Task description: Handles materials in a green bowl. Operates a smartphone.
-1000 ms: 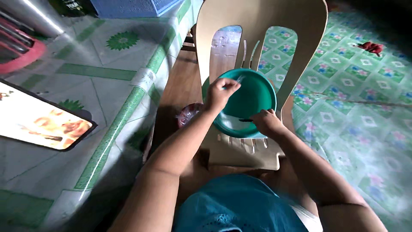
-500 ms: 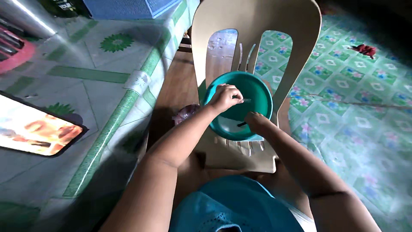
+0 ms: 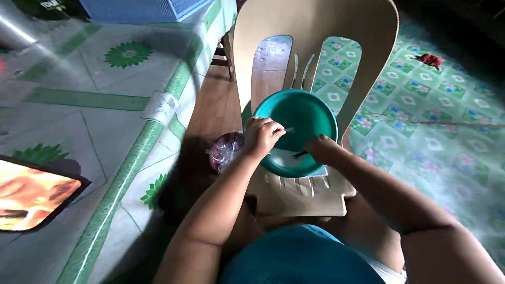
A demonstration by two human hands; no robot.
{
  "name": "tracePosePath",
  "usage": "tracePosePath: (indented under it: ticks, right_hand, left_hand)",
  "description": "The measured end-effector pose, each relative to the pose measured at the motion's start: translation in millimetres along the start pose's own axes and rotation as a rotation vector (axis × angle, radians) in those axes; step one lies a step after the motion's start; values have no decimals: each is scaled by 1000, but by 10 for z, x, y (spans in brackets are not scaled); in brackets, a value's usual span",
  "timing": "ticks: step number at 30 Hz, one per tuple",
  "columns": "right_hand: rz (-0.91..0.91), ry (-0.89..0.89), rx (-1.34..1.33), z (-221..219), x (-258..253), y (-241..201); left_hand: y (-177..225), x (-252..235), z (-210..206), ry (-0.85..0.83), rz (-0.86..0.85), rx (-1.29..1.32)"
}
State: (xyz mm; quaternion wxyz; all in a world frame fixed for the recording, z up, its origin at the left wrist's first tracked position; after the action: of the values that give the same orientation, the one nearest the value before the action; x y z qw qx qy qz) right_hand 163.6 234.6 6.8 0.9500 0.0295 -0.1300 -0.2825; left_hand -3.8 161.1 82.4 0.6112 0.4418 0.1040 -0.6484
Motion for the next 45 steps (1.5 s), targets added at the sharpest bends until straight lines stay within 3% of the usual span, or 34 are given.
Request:
tracePosePath:
  ticks: [5,9,12,20,27,33,37,45]
  right_hand:
    - [-66,-31,69,56,-24,136]
    - [-37,-73,69,-200,-121,-25]
    - [14,29,18,-290,-177,-144]
    - [-10,-27,-86,-288,-234,-353]
    - [-20,-34,-301,-457,-387,-215]
    - [-63,2,10,-22,-185,-100]
    - [11,138,23,-107,-216,-219]
    - [17,-25,-253,-359,-417,-391]
  left_hand:
    - [-15,-57,150,248,-66,16]
    - [-60,-22,-7,99,-49,-11]
    - [-116,-14,-69,11,-6,-18]
    - [-164,-37,-38,34,3,-35]
    - [-233,-27,-76,-7,24,-58]
    - [-253,-38,-34,42,7,-27]
    - [-248,-45,-55,45,5,-50]
    - [-268,-42,-98,-21,38,-76]
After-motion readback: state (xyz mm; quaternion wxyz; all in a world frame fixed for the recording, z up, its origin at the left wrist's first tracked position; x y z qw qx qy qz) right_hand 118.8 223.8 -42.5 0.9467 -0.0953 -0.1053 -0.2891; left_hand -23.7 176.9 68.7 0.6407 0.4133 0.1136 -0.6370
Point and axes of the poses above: each hand's wrist, its own x-axis away from the middle knuckle, its own z-axis out of the back of the hand, y = z × x, the point moved 7 cm from there along -x, towards the middle knuckle, and after that the axes turned 9 degrees about y, right-handed, at the moved point
